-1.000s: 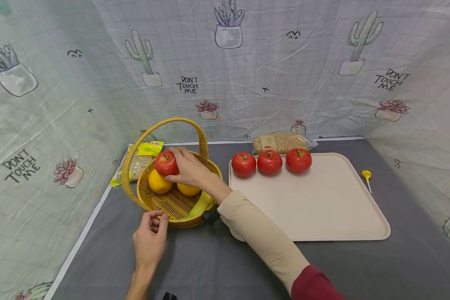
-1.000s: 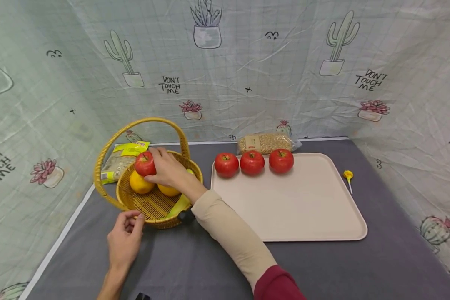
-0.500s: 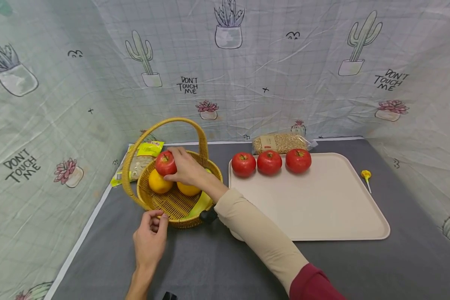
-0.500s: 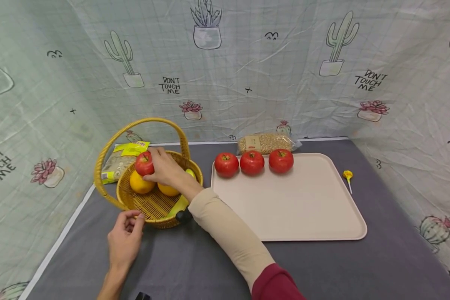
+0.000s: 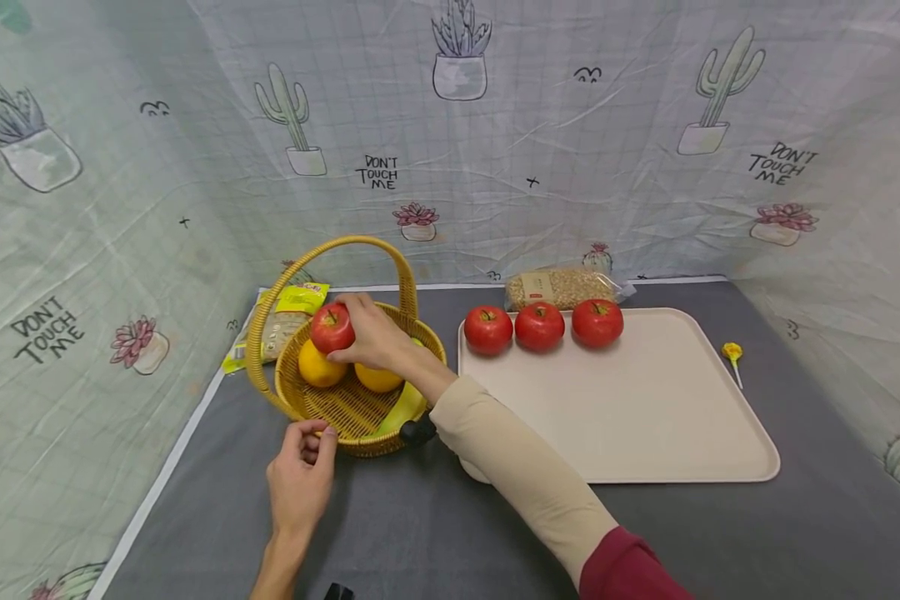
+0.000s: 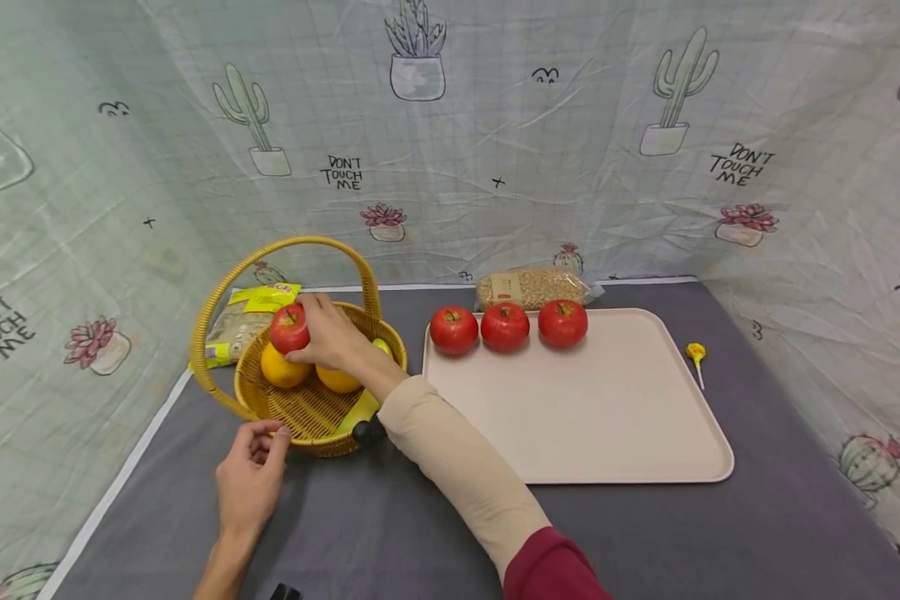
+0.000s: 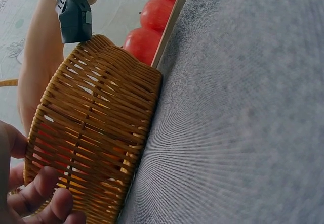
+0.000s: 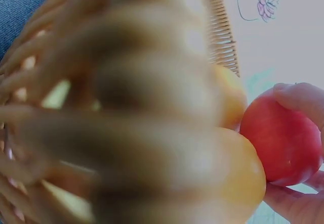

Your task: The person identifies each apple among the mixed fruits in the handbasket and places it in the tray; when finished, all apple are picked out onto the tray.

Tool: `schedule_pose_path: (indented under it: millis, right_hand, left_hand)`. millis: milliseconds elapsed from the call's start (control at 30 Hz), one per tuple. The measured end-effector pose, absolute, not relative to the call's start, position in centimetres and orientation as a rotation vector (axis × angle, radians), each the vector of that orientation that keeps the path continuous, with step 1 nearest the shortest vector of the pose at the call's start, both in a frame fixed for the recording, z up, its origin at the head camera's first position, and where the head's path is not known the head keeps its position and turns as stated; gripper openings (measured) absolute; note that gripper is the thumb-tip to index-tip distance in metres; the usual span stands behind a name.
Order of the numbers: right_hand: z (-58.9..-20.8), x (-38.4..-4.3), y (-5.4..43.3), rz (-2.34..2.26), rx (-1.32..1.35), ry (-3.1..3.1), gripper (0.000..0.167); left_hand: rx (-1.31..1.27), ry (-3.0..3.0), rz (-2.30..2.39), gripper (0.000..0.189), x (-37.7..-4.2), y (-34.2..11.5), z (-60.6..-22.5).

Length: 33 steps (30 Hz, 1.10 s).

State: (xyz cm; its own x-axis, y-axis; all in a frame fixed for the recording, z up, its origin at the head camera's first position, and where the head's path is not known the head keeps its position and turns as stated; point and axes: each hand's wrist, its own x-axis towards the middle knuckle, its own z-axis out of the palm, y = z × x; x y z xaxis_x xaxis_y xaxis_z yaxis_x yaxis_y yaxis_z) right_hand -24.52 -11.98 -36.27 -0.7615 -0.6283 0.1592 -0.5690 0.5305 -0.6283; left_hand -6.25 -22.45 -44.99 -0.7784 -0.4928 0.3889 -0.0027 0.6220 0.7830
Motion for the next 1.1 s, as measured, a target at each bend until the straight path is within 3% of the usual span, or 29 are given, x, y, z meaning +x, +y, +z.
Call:
schedule_pose_path:
  millis: [733,1100]
  right_hand:
    - [-35.8,-22.5,-7.9,-1.229,-1.142,2.714,0.083]
    - [-35.8,-21.3,-4.4,-1.367,-1.048,2.735,0.083]
  left_hand:
    - [0.380,-2.252,-1.095,0.008,-6.4,-22.5,-45.3]
    - [0.383,-2.259,-1.105,0.008,-6.4,-22.5,-45.5]
